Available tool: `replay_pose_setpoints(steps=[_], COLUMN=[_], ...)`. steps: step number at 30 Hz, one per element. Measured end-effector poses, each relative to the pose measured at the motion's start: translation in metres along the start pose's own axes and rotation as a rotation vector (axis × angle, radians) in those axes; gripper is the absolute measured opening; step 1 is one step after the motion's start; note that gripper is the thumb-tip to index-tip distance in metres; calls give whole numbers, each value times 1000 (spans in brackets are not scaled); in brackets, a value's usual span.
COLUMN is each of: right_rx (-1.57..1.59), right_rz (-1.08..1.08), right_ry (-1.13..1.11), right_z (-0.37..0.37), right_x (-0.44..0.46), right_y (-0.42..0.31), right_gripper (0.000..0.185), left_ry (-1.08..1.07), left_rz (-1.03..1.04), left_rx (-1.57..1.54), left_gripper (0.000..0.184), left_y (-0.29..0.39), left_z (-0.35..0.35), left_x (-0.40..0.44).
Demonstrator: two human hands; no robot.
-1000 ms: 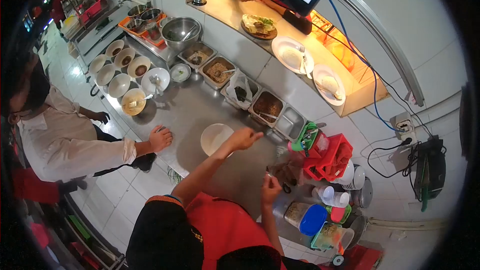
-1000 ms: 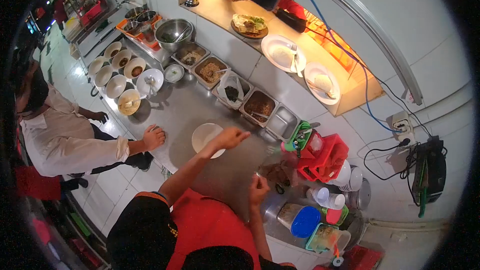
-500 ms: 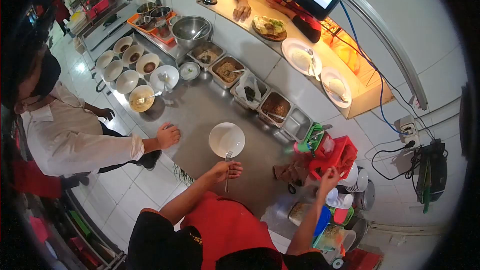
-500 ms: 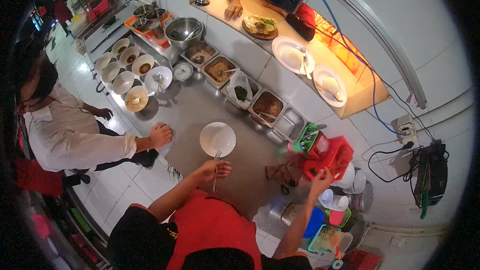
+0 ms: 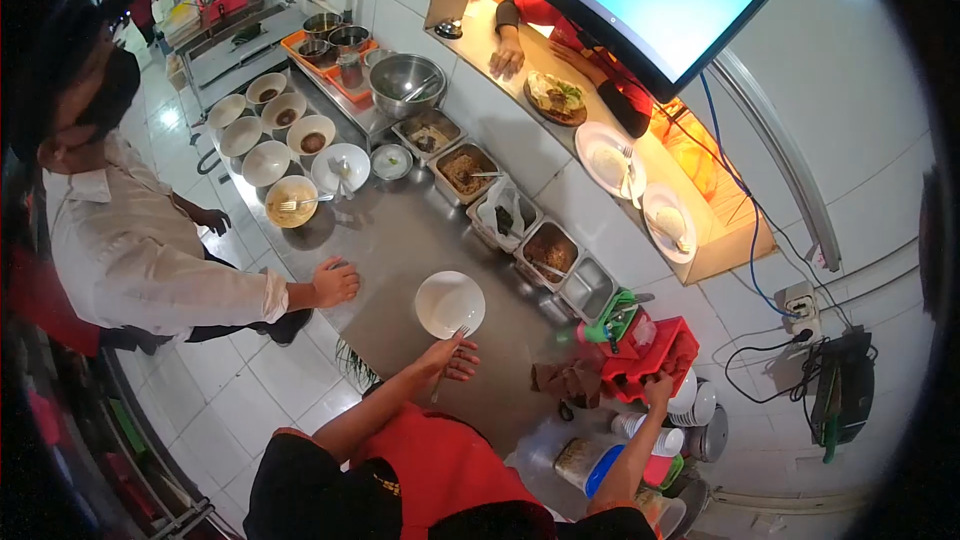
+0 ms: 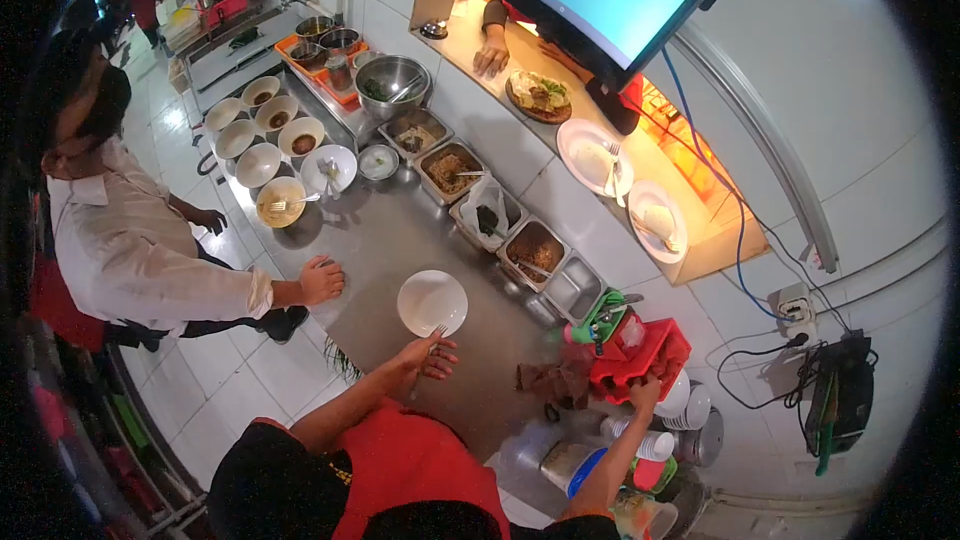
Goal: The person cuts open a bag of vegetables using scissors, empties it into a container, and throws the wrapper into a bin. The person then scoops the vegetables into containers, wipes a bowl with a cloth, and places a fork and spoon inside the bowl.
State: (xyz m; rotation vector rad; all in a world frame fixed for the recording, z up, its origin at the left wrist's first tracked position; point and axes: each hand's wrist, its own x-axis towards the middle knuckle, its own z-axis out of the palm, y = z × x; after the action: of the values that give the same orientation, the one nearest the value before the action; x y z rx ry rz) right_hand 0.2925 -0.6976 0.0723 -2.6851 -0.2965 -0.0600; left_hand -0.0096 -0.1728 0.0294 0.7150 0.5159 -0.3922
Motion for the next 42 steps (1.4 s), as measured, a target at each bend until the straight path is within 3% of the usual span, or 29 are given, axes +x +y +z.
replay_pose_setpoints(steps=[2,4,6,7,9,10,20,23,28,30,31,32,35,37,38,39,40,41,42], right_rx=[-259,-398,-284,-283,-317,-339,-104,233,1120,1157,1055,1253,1388,1349,1340,1346,1120,1317,1344], right_rz=[-234,-178,317,320,4,-46,156,271,641,663,825,691,697,651,747,742,292,588,642], right_ry=[152,120,68,66,480,543,149,50,-222,-410,-176,-256,64,36,133,5,-81,-238,-370], right_z=[16,16,13,14,13,12,8,5,-19,-28,-40,-30,12,54,54,66,78,97,122], right_x=[9,8,8,6,-1,2,45,51,13,-18,-49,-69,-128,-152,-168,-184,-204,-202,-204], right_y=[14,1,-23,-32,-46,-50,11,29,24,26,-30,-13,-62,-119,-193,-224,-261,-282,-294], right_gripper=[31,33,37,37,27,27,25,24,23,18,19,23,22,25,30,28,23,20,21], left_ry=[18,14,16,19,27,33,35,24,40,60,98,64,170,298,336,372,369,365,404], left_rz=[-8,-8,-21,-30,-36,-36,4,73,147,98,80,55,31,-85,-81,-85,-94,-57,-43], left_rx=[-3,15,29,39,39,37,5,15,14,-7,-36,-16,-52,146,245,347,470,509,544], left_gripper=[57,57,57,56,56,56,62,68,78,77,77,77,75,74,74,75,77,76,73], left_y=[3,4,5,5,5,5,3,7,3,2,0,-2,0,7,4,-2,1,-1,1], left_z=[4,6,8,9,7,7,-3,-7,-14,-17,-16,-15,-16,-15,-19,-23,-24,-24,-20], left_x=[2,0,-1,-1,-2,-3,-1,-9,-20,-15,-9,-6,-5,-10,-3,4,4,3,1])
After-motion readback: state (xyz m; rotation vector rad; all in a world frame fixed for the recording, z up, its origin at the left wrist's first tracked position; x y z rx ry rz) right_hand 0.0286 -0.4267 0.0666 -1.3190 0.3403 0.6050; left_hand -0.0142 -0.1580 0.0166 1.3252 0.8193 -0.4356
